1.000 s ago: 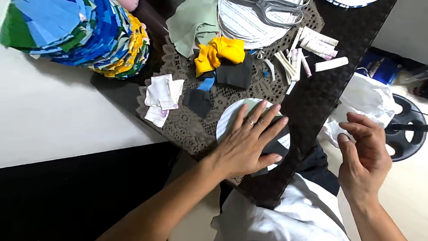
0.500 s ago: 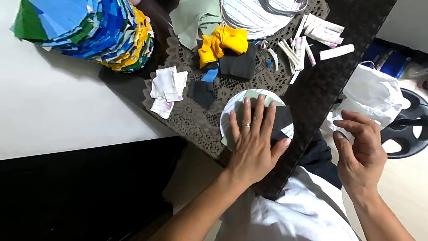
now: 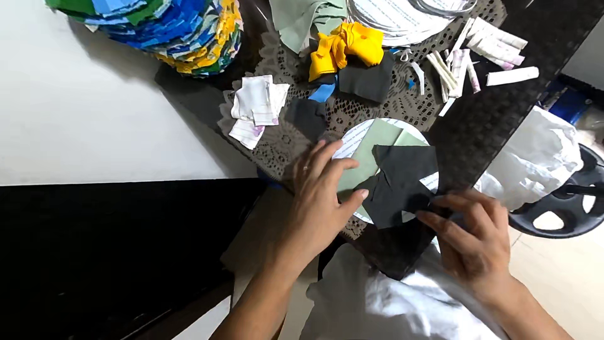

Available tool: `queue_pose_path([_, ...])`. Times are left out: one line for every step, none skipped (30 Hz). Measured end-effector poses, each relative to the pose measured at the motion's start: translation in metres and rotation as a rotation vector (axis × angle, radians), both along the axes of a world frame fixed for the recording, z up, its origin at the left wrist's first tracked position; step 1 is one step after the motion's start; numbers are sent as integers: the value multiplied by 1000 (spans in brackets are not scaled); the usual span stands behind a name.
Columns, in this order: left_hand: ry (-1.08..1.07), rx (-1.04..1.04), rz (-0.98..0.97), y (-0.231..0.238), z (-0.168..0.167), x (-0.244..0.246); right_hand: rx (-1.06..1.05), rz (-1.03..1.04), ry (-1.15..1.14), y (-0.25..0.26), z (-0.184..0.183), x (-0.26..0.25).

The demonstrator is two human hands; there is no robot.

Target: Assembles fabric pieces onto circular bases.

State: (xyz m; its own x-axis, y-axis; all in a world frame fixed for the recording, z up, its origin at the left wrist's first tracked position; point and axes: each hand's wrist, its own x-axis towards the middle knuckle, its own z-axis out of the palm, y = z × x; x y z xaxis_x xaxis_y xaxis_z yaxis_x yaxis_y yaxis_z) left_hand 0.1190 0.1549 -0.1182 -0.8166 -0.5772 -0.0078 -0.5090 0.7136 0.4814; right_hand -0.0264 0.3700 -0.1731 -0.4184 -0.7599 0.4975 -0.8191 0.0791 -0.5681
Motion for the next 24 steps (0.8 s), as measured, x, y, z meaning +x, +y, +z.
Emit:
queue_pose_path([23,1,12,1,-3,1,10,16,22,-1,0,3])
queue_pose_path([39,-2,23,1,-4,0,19,23,40,-1,0,5])
queue_pose_path([52,-6,28,2,-5,0,28,21,56,-1,0,7])
queue_pose_path([60,-14,28,2,-6,-1,36,15,70,-1,0,8])
queue_pose_path([64,-20,28,2,-6,-1,43,8,83,-2,0,8])
queue_pose_path([64,-23,30,3,-6,-2,50,3,92,-2,0,8])
queue_pose_path([67,-25,31,3,-7,-2,54,0,99,-1,0,8])
queue_pose_path([71,-26,30,2,-7,-2,57,-2,103,-1,0,8])
queue_pose_path([77,-26,30,2,-7,-2,58,-3,105,-1,0,8])
queue_pose_path([84,-25,32,2,-7,-3,58,-4,108,-1,-1,8])
queue_pose_path([87,-21,33,2,-8,-3,58,-6,112,-1,-1,8])
queue_pose_path([89,-18,31,1,-8,-3,58,-9,115,-1,-1,8])
queue_pose_path([91,-16,29,1,-8,-3,58,-8,116,-1,-1,8])
queue_pose_path([90,-15,29,1,-8,-3,60,-6,118,0,-1,8])
queue_pose_path([88,-12,28,1,-8,-2,62,-4,118,0,-1,8])
queue_pose_path([87,-9,26,1,-8,-2,64,-3,119,0,-1,8])
queue_pose_path([89,-10,25,1,-8,-2,67,-2,120,0,-1,8])
queue_pose_path([94,-14,27,2,-7,-3,67,-2,124,0,-1,8])
queue_pose_path([102,-27,31,4,-6,-4,63,-1,123,-1,-1,8])
queue_pose_path([114,-50,34,6,-4,-7,60,-2,127,-1,-1,8])
queue_pose_path([124,-76,36,10,-2,-12,54,-5,131,-1,-1,8])
queue_pose_path([124,-97,43,15,0,-19,44,-6,131,-1,-1,8])
queue_pose_path([109,-116,53,21,2,-27,32,-7,125,-1,0,8])
queue_pose_path([82,-137,62,27,3,-36,17,-8,115,0,1,8])
